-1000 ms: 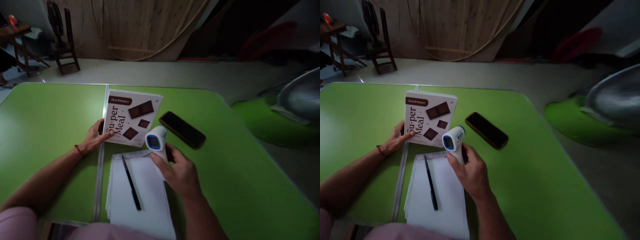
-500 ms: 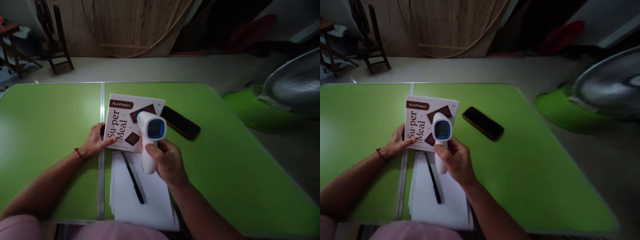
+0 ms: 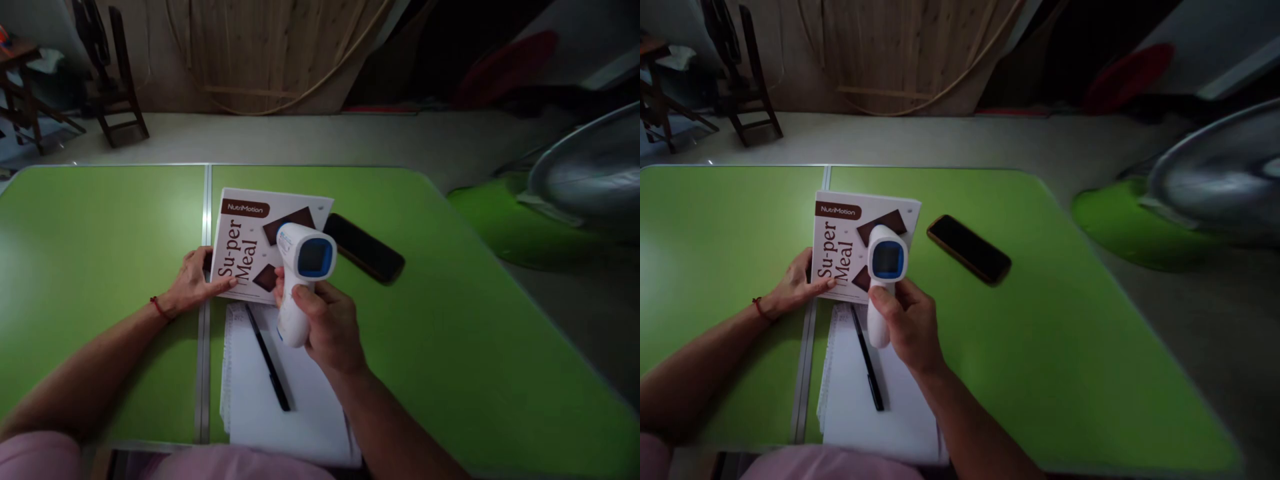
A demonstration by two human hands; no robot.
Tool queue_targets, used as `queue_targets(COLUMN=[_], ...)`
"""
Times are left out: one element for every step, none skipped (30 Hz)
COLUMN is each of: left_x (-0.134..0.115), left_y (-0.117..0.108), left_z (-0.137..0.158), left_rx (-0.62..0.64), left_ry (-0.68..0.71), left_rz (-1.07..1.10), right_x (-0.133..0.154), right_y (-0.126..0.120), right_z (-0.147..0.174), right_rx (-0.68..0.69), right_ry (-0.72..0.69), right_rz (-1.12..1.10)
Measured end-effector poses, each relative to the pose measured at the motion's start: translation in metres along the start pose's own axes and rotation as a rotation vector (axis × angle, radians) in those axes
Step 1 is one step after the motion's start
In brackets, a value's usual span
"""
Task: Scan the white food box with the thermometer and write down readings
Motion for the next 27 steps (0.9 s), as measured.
queue_targets(left_x=[0.0,0.0,-0.001,-0.001,-0.002,-0.002,-0.003,-0.004,-0.004,-0.005,-0.006,-0.007,-0.009,-0.01,-0.011,-0.012,-0.012,-0.012,-0.011,-0.011,-0.011,-0.01,-0.01,-0.009,-0.009,-0.008,-0.008], left_y=[0.0,0.0,0.0,0.0,-0.001,-0.001,-0.001,-0.001,-0.001,0.0,0.0,0.001,0.002,0.003,0.004,0.004,0.004,0.004,0.004,0.004,0.004,0.004,0.004,0.003,0.003,0.002,0.001], left_z=[0.0,0.0,0.0,0.001,0.001,0.0,0.0,0.0,-0.001,-0.001,-0.002,-0.003,-0.003,-0.004,-0.004,-0.004,-0.004,-0.004,-0.005,-0.005,-0.005,-0.005,-0.005,-0.005,-0.005,-0.005,-0.005], left_rx=[-0.001,-0.001,-0.002,-0.002,-0.003,-0.004,-0.004,-0.004,-0.001,0.004,0.013,0.027,0.042,0.058,0.069,0.076,0.077,0.077,0.075,0.075,0.077,0.078,0.078,0.078,0.076,0.075,0.074], left_ry=[0.0,0.0,0.0,0.0,0.0,0.0,0.001,0.002,0.006,0.012,0.022,0.035,0.049,0.062,0.072,0.08,0.084,0.086,0.087,0.089,0.091,0.091,0.091,0.089,0.086,0.082,0.079], left_rz=[0.001,0.003,0.005,0.007,0.009,0.012,0.015,0.02,0.027,0.038,0.052,0.069,0.087,0.104,0.119,0.13,0.137,0.142,0.146,0.148,0.15,0.15,0.149,0.146,0.14,0.132,0.123], right_x=[-0.001,-0.001,-0.002,-0.003,-0.004,-0.005,-0.005,-0.005,-0.005,-0.005,-0.005,-0.004,-0.003,-0.003,-0.003,-0.003,-0.003,-0.003,-0.004,-0.004,-0.005,-0.005,-0.005,-0.005,-0.005,-0.004,-0.003], right_y=[0.0,0.0,-0.001,-0.001,-0.001,-0.002,-0.001,-0.001,-0.001,-0.001,0.0,0.0,0.0,-0.001,-0.002,-0.002,-0.003,-0.003,-0.003,-0.002,-0.001,0.0,0.001,0.001,0.002,0.002,0.001], right_z=[0.0,0.0,-0.001,-0.001,-0.001,-0.001,-0.001,-0.001,-0.001,-0.001,-0.001,-0.001,-0.001,-0.001,-0.001,-0.001,-0.001,0.0,0.0,0.001,0.001,0.002,0.002,0.002,0.002,0.002,0.002], right_rx=[-0.003,-0.006,-0.011,-0.019,-0.024,-0.026,-0.028,-0.029,-0.027,-0.023,-0.02,-0.017,-0.014,-0.014,-0.018,-0.021,-0.024,-0.024,-0.02,-0.011,-0.001,0.007,0.014,0.019,0.022,0.023,0.022], right_ry=[0.006,0.011,0.016,0.021,0.026,0.033,0.039,0.043,0.045,0.043,0.038,0.033,0.027,0.022,0.018,0.016,0.016,0.018,0.022,0.029,0.037,0.043,0.045,0.041,0.033,0.022,0.01], right_rz=[-0.001,0.002,0.006,0.01,0.012,0.011,0.006,-0.001,-0.009,-0.014,-0.015,-0.013,-0.009,-0.004,0.001,0.005,0.008,0.008,0.004,-0.003,-0.014,-0.023,-0.03,-0.031,-0.027,-0.021,-0.016])
Point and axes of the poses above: each hand's wrist, its own z-axis away from the middle knuckle, its own y-axis out of the palm, x = y × z, the point moved 7 cm from there along -z, towards the middle knuckle, and after that the axes turned 10 degrees about -x, right-handed, at the moved point
